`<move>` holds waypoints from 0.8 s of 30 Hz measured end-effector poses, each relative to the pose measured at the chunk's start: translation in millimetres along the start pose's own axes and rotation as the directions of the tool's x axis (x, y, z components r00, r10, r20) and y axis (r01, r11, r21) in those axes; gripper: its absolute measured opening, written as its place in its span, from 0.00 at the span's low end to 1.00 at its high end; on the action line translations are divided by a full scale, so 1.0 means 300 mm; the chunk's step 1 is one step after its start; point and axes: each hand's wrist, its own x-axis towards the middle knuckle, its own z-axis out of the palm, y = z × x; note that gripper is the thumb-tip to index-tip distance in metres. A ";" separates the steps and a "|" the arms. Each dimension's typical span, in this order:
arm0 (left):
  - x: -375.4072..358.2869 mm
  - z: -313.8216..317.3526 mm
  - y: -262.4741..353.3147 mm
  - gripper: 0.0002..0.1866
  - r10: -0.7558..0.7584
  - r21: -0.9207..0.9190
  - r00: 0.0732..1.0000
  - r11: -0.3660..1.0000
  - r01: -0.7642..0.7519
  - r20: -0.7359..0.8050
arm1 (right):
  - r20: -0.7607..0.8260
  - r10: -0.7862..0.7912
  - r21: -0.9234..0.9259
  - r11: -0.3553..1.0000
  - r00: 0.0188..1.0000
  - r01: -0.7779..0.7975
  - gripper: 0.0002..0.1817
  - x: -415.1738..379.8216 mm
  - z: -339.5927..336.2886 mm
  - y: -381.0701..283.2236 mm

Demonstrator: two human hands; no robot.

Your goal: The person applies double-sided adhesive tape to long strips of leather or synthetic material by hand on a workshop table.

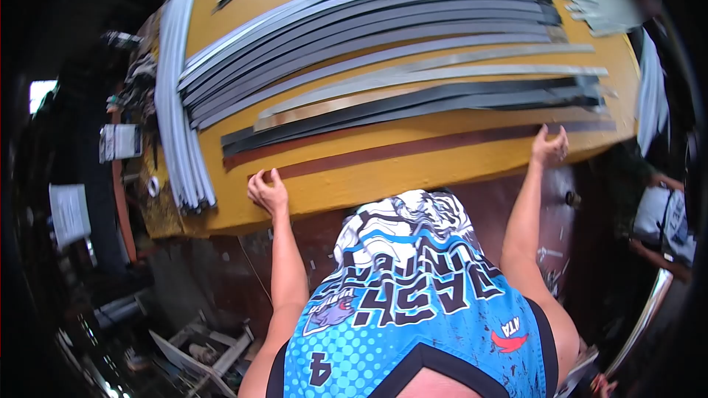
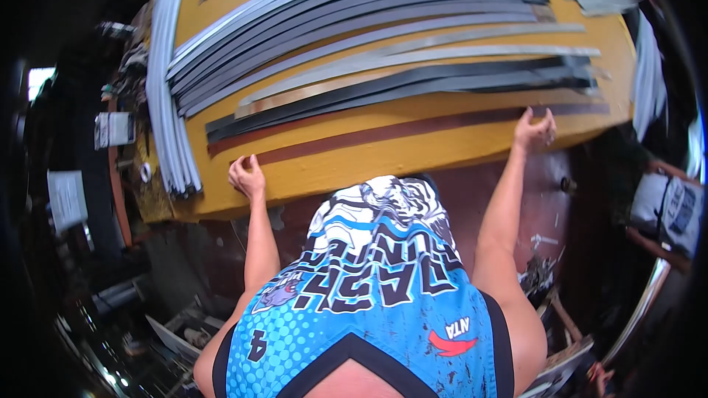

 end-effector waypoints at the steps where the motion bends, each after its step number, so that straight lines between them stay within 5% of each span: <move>1: 0.010 0.005 -0.012 0.18 0.006 0.002 1.000 1.000 -0.006 -0.013 | 0.023 -0.001 -0.024 1.000 1.000 0.002 0.28 -0.003 0.012 0.008; 5: 0.058 0.009 -0.035 0.19 -0.088 0.008 0.996 0.996 0.088 0.018 | 0.113 0.002 -0.013 1.000 0.994 -0.001 0.26 0.012 0.055 0.056; 14: 0.134 0.034 -0.108 0.24 -0.050 -0.020 0.999 0.999 0.050 -0.014 | 0.254 0.006 0.191 0.980 0.967 -0.057 0.25 -0.111 -0.045 -0.102; 24: 0.271 0.012 -0.155 0.19 -0.042 -0.124 0.998 0.992 0.035 -0.053 | 0.393 -0.313 0.510 0.857 0.865 0.079 0.16 -0.565 -0.453 -0.695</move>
